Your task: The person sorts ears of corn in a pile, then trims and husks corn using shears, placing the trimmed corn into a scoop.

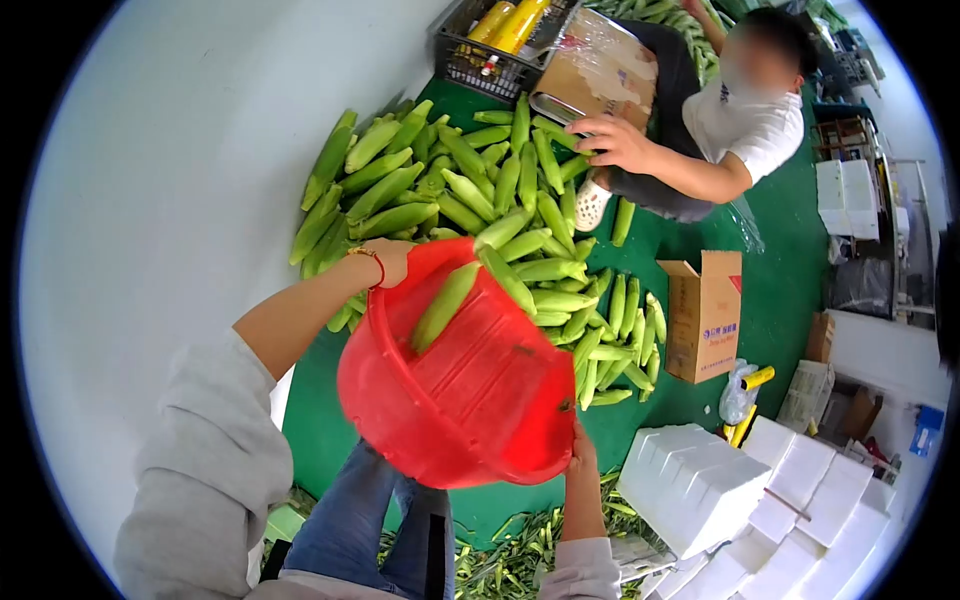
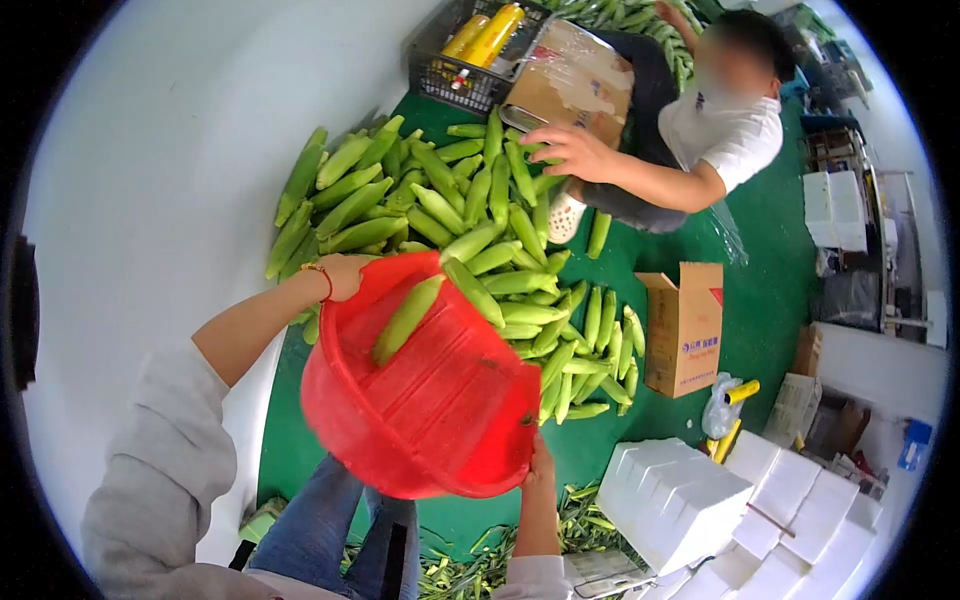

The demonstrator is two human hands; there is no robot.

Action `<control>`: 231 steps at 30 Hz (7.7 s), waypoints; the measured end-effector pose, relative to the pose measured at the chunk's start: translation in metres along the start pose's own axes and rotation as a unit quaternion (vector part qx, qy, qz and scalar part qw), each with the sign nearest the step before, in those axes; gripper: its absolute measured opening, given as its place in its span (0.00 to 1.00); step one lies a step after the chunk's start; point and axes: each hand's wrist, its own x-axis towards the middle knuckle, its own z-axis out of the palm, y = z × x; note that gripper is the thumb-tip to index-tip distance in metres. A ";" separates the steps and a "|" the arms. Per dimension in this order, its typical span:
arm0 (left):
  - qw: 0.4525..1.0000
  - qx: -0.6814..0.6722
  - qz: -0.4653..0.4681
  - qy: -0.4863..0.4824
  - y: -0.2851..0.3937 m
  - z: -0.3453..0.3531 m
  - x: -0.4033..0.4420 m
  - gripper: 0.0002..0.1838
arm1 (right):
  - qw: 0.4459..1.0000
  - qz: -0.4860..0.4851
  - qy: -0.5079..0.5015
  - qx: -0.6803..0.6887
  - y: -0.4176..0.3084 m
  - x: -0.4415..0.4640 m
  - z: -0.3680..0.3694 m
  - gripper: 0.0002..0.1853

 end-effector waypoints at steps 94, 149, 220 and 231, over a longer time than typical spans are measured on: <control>0.822 -0.385 0.337 0.250 -0.143 0.015 0.227 0.32 | 0.941 -0.232 -0.195 0.152 0.026 0.319 0.325 0.39; 0.814 -0.180 -0.063 0.548 -0.329 0.147 0.171 0.42 | 0.780 -0.549 -0.136 -0.269 0.143 0.294 0.453 0.32; 0.932 -0.326 0.026 0.156 -0.400 0.308 0.098 0.34 | 0.922 -0.157 -0.149 -0.321 0.529 0.300 0.263 0.40; 0.919 -0.297 0.236 -0.105 -0.401 0.286 0.146 0.44 | 0.946 -0.202 -0.203 -0.151 0.470 0.296 0.264 0.20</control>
